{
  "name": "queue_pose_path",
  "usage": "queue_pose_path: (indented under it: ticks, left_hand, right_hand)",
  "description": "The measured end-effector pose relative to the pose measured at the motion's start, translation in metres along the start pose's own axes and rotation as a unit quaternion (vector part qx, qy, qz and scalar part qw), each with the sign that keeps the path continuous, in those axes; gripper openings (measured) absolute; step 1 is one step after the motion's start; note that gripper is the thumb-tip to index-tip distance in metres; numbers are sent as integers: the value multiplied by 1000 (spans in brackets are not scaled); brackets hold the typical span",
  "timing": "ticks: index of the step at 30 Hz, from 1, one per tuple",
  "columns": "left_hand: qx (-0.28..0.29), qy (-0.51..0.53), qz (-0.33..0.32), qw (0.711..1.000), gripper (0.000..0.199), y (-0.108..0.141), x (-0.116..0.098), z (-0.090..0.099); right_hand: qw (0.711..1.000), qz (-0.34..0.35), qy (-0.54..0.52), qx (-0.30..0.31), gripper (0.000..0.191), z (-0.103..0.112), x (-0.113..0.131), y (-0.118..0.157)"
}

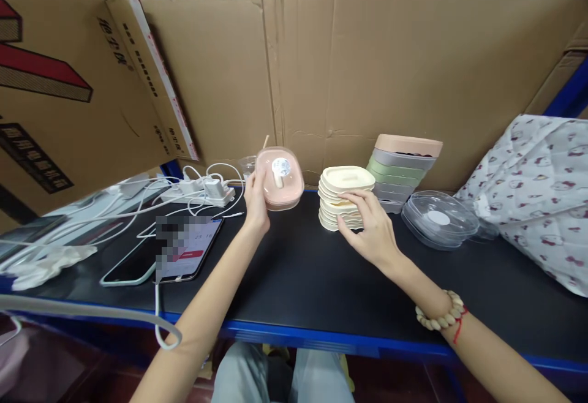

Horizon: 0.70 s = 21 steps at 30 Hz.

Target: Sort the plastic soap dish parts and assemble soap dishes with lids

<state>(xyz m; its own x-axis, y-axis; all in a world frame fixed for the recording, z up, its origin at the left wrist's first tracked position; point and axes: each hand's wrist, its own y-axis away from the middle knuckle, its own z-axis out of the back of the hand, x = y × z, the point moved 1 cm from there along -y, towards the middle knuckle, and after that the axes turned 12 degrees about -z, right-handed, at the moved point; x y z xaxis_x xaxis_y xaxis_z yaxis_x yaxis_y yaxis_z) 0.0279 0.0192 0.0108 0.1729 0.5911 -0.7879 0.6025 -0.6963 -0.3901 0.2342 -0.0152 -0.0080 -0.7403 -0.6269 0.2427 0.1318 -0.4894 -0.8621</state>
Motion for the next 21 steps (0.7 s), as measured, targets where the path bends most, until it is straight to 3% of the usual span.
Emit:
queue_pose_path:
  ticks: [2,5,7,9,11,14,17,21]
  left_hand:
    - [-15,-95,64,993,34,-8,5,6]
    - [29,-186,176,966,28,-10,16,13]
    - [54,-216,204,953,29,-8,22,16]
    - [67,-260,188,945,34,-4,23,18]
    - [66,-303,142,940,48,0,21,18]
    - [98,-373,19,922,61,7,15,14]
    - [201,-436,-153,864,47,16,17,7]
    - [323,-401,-350,783,35,33,29,-1]
  right_hand:
    - [999,-2,39,-24,28,0,-8,-4]
    - [995,-50,77,-30,33,-2,-24,-7]
    - [992,-77,97,-22,37,-4,-36,-7]
    - [989,-93,114,-11,40,-4,-48,-8]
    - [987,-97,127,-12,39,-3,-57,-9]
    - [983,-105,142,-57,33,5,-67,-15]
    - [970,-137,160,-120,31,17,-74,-22]
    - [949,-196,199,-144,33,31,-85,-26]
